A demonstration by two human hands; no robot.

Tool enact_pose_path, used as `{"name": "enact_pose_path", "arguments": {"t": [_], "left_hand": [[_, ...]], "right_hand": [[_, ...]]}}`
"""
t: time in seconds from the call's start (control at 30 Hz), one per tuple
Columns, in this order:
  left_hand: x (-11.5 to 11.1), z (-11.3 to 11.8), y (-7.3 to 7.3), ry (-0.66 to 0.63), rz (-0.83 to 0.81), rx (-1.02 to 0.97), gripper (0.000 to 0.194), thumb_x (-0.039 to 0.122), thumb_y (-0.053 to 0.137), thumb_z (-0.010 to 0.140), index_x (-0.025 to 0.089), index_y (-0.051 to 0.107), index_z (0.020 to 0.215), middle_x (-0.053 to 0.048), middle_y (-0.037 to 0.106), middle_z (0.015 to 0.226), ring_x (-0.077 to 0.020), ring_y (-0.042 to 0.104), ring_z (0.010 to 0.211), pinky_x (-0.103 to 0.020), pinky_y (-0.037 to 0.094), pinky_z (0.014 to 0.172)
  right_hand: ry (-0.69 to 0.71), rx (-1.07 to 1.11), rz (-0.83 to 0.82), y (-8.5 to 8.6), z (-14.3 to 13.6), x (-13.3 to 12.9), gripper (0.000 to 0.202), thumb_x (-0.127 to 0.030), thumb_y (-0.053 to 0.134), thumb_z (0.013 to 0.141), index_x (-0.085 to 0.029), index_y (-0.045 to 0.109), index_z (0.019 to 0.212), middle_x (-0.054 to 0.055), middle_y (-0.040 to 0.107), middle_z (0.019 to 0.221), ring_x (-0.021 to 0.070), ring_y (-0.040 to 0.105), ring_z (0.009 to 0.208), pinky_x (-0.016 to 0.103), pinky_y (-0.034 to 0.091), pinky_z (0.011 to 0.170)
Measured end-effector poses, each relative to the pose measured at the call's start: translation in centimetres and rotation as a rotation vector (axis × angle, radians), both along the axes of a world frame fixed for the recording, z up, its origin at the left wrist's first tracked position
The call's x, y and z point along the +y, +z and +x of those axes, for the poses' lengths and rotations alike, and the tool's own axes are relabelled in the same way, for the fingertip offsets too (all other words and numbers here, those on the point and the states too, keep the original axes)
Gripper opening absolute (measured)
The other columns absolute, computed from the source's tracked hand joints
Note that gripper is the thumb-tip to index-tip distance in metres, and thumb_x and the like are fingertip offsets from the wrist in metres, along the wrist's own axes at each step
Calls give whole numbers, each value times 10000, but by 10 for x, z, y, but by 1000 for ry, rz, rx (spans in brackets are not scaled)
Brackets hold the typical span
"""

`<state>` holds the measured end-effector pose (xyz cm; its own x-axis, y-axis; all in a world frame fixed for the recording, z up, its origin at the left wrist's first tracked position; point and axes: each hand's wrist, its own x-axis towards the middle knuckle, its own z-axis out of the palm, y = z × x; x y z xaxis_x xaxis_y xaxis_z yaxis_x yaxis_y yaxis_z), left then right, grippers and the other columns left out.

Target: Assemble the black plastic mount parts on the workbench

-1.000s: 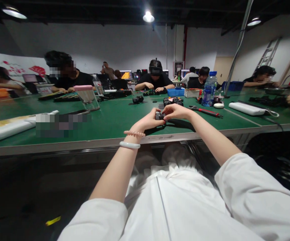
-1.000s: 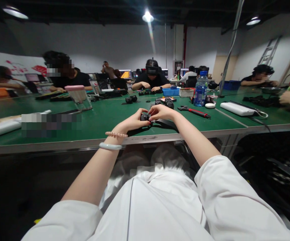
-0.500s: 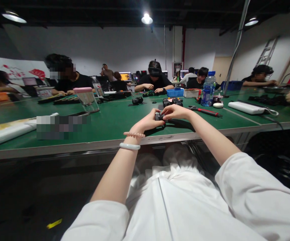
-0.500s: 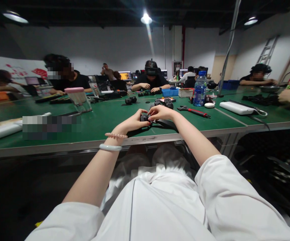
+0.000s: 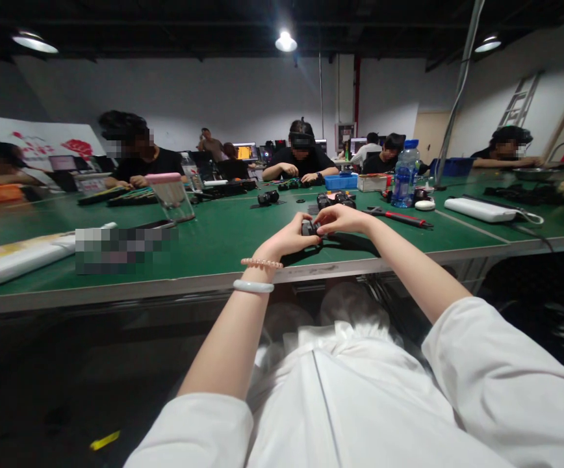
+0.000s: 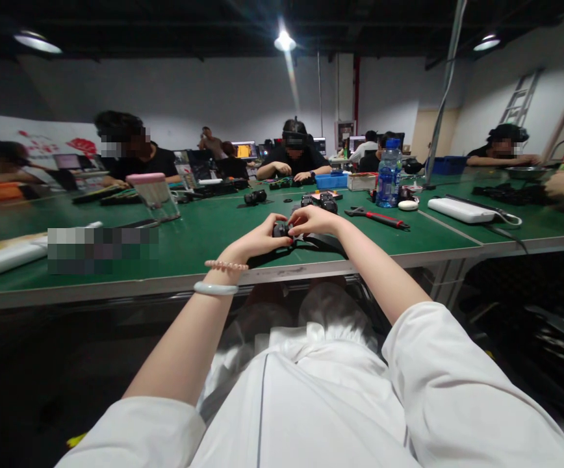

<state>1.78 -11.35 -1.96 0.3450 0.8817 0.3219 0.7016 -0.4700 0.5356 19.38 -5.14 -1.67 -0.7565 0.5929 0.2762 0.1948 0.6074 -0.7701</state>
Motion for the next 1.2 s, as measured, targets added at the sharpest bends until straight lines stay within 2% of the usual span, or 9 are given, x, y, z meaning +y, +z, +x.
{"name": "enact_pose_path", "arguments": {"t": [0.37, 0.53, 1.07, 1.2], "left_hand": [[-1, 1, 1, -3, -1, -11, 588, 414, 562, 567, 183, 373, 1074, -5, 515, 833, -151, 490, 740, -263, 395, 650], [-1, 1, 2, 9, 7, -5, 593, 420, 563, 564, 178, 373, 1071, -11, 515, 845, -157, 489, 758, -274, 393, 671], [-1, -2, 0, -19, 9, 2, 599, 435, 549, 579, 176, 354, 1083, -15, 514, 846, -154, 492, 749, -271, 397, 649], [-2, -1, 0, -11, -2, -10, 593, 425, 547, 581, 175, 354, 1083, -16, 516, 844, -155, 493, 747, -271, 398, 644]], "right_hand": [[0, 48, 55, -1, -1, 1, 367, -267, 638, 584, -122, 510, 896, 6, 581, 697, 86, 533, 606, 193, 442, 536], [1, 59, 77, -1, 0, 0, 342, -284, 644, 570, -137, 479, 831, -3, 578, 694, 84, 531, 598, 194, 431, 530], [-12, 64, 87, -1, -1, -2, 307, -291, 624, 581, -130, 509, 816, 18, 606, 713, 99, 549, 621, 213, 426, 563], [15, 63, 55, -1, 0, -3, 330, -251, 646, 554, -131, 498, 822, 25, 608, 742, 110, 560, 652, 231, 435, 593]]}}
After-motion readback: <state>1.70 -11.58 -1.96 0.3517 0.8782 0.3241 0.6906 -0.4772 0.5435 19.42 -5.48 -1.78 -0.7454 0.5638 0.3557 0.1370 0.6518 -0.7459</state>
